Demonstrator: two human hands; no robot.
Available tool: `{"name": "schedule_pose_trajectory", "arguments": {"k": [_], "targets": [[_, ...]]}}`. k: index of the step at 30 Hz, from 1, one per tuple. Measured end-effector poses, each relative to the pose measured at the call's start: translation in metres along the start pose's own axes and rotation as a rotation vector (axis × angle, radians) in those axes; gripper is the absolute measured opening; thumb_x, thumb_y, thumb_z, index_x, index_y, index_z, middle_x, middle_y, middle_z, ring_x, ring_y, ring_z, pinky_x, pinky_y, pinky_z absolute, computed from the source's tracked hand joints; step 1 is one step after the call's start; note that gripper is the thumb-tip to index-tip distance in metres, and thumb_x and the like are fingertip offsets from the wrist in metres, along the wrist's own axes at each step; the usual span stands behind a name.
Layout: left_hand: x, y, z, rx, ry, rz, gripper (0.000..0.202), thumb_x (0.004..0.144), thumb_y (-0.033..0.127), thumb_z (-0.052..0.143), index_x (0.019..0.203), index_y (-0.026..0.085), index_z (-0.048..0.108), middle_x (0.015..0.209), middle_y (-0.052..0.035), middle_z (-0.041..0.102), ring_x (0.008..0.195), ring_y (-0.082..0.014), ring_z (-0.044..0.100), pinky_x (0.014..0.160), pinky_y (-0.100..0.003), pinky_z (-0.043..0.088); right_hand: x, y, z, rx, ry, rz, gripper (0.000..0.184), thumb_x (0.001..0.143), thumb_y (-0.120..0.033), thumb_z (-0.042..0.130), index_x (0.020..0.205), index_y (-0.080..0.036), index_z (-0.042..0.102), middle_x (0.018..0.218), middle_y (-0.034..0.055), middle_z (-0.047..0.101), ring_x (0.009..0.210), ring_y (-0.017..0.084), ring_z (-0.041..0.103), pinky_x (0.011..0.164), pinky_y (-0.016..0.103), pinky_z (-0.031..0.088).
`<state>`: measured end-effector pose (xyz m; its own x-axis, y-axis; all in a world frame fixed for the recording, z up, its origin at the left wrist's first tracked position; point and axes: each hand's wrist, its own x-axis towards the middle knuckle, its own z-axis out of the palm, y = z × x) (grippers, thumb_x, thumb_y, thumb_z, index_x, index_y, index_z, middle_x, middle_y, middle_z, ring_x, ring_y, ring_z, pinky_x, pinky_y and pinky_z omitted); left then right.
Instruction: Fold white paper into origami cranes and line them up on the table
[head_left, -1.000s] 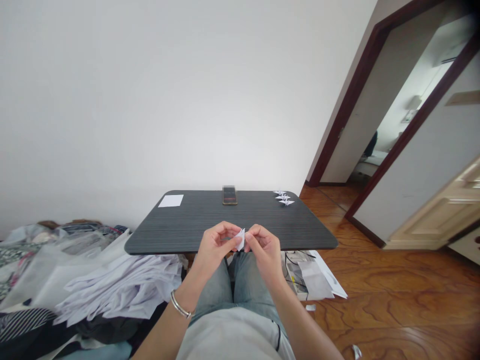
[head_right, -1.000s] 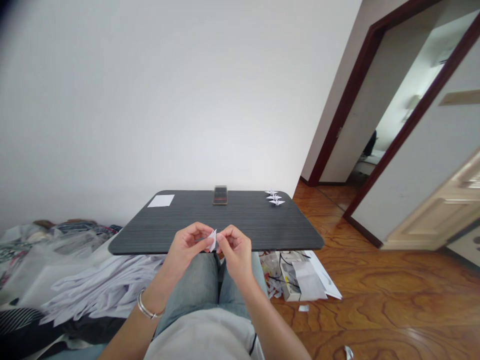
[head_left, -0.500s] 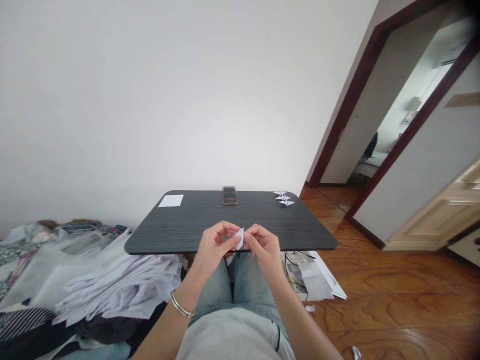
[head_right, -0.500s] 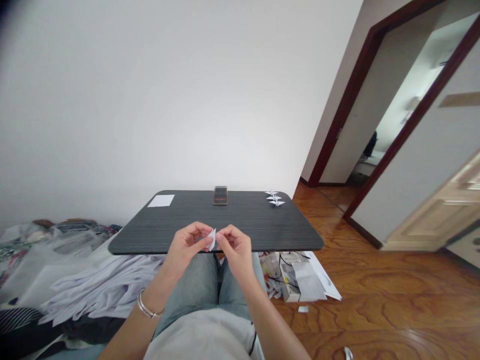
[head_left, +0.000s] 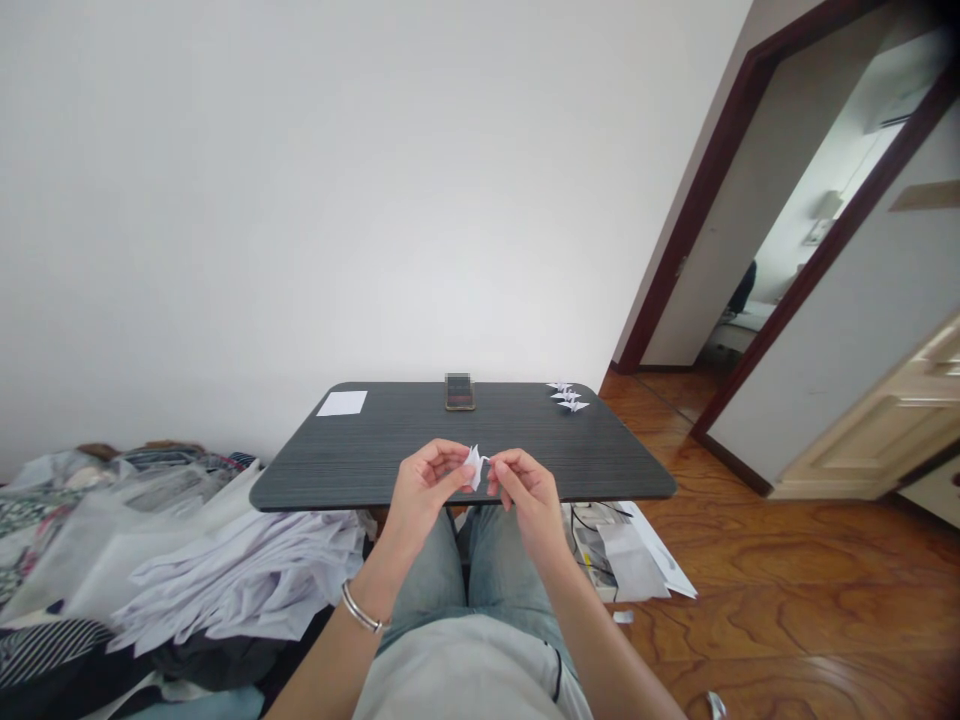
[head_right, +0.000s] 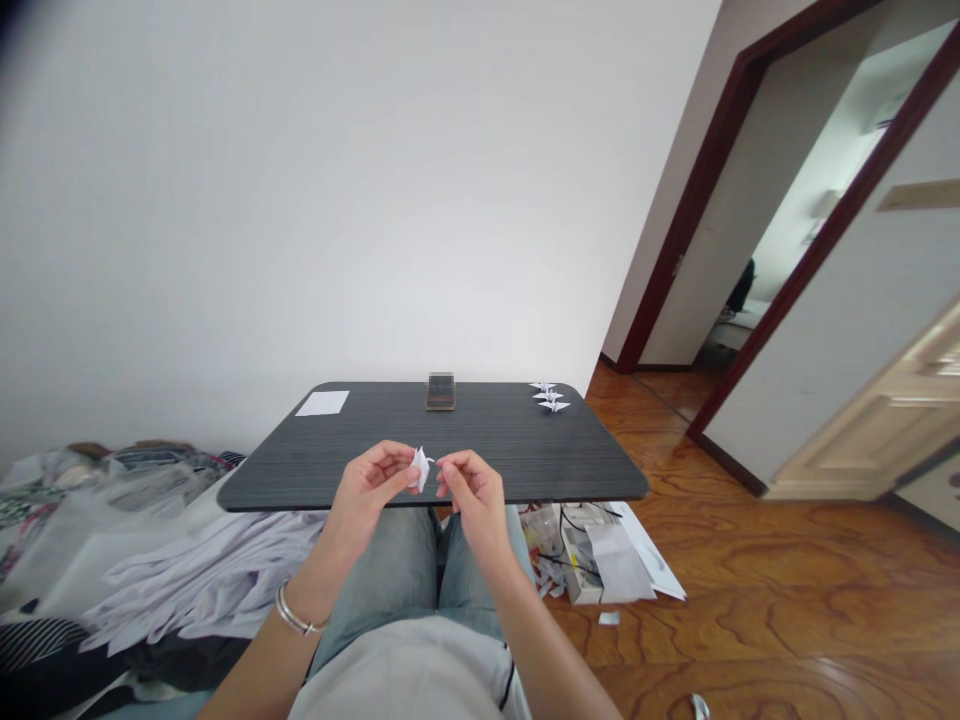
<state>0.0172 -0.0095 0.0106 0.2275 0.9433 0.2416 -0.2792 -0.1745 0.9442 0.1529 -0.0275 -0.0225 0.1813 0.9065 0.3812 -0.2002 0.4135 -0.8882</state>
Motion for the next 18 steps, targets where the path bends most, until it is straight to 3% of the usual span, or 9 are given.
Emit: {"name": "schedule_pose_trajectory", "arguments": {"k": [11, 18], "targets": [[0.001, -0.006, 0.000, -0.025, 0.010, 0.001, 0.023, 0.062, 0.018, 0.074, 0.079, 0.014, 0.060, 0.075, -0.0018, 0.065, 0.070, -0.0118, 0.060, 0.064, -0.023, 0.053, -0.006, 0.008, 0.005, -0.164, -0.028, -0.126, 0.010, 0.078, -0.028, 0.061, 0.076, -0.019, 0.059, 0.066, -0.0009, 0.058, 0.056, 0.011, 0.051, 0.049, 0.022, 0.037], [-0.001, -0.009, 0.000, -0.046, 0.012, -0.004, 0.021, 0.062, 0.020, 0.074, 0.078, 0.014, 0.061, 0.072, -0.0003, 0.065, 0.066, -0.0106, 0.060, 0.061, -0.020, 0.052, -0.004, 0.013, 0.001, -0.265, 0.022, -0.165, 0.011, 0.081, -0.027, 0.056, 0.075, -0.019, 0.059, 0.063, -0.0013, 0.055, 0.055, 0.012, 0.050, 0.050, 0.023, 0.037]]}}
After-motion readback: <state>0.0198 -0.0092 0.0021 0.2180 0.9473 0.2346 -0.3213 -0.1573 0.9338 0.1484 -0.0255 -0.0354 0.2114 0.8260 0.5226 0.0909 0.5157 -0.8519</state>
